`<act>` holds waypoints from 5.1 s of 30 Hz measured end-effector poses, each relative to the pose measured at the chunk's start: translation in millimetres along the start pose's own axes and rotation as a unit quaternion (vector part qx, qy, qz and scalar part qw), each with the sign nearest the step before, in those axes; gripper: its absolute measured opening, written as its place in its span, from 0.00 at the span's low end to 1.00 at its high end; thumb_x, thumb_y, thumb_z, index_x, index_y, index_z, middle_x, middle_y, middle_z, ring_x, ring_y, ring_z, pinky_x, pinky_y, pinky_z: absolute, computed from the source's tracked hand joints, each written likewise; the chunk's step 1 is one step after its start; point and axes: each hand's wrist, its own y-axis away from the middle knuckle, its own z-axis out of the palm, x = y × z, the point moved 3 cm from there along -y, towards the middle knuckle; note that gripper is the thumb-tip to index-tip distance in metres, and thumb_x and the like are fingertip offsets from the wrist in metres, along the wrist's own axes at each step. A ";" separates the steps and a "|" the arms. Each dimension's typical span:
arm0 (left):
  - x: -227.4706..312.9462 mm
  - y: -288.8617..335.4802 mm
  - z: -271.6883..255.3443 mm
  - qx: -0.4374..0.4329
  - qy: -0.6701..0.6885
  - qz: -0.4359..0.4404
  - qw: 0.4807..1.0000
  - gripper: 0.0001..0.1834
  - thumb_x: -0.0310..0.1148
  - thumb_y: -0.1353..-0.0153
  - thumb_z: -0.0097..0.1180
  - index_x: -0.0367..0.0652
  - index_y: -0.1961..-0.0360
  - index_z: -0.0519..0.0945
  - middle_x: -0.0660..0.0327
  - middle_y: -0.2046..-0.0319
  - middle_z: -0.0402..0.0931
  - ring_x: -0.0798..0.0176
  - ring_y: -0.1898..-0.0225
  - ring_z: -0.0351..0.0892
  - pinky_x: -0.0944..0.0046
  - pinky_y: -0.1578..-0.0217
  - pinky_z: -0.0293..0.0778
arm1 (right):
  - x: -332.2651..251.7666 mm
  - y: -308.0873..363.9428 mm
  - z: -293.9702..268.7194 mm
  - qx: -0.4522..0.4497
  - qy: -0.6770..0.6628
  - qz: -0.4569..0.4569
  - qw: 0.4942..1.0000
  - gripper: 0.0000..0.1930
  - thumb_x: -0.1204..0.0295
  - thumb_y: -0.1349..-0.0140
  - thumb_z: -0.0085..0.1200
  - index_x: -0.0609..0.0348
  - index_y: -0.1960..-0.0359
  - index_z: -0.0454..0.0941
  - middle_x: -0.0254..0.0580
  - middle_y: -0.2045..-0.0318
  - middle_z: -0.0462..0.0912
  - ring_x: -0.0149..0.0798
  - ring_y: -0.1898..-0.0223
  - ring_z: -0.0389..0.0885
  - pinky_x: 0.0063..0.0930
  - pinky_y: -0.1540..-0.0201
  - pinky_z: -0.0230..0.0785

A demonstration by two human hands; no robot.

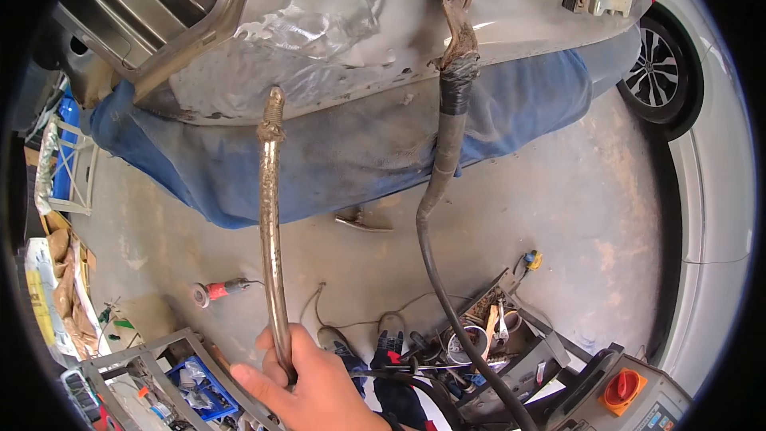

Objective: Repairing a dent on a car panel using a hammer and a spot welder.

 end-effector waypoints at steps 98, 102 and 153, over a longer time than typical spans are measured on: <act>11.9 -1.9 -32.1 -0.084 0.039 -0.060 0.994 0.19 0.43 0.29 0.38 0.42 0.50 0.74 0.59 0.62 0.78 0.60 0.63 0.78 0.62 0.62 0.75 | -3.6 -16.0 39.4 0.088 0.098 0.110 0.985 0.24 0.64 0.41 0.62 0.68 0.50 0.71 0.31 0.73 0.75 0.23 0.71 0.71 0.20 0.66 0.67; 13.5 8.2 -26.1 -0.036 0.027 -0.047 0.998 0.21 0.48 0.28 0.35 0.45 0.52 0.75 0.61 0.66 0.79 0.61 0.66 0.78 0.62 0.65 0.76 | 18.5 0.6 39.8 0.053 0.044 0.135 0.988 0.18 0.64 0.40 0.62 0.65 0.57 0.75 0.30 0.73 0.74 0.21 0.71 0.69 0.19 0.66 0.65; 2.8 0.6 -52.1 -0.126 -0.182 0.053 0.974 0.19 0.35 0.28 0.39 0.41 0.40 0.66 0.54 0.47 0.73 0.57 0.47 0.73 0.60 0.48 0.73 | 33.4 -9.6 31.0 -0.190 -0.402 0.155 0.882 0.15 0.68 0.45 0.65 0.54 0.70 0.67 0.29 0.77 0.70 0.26 0.72 0.69 0.21 0.69 0.63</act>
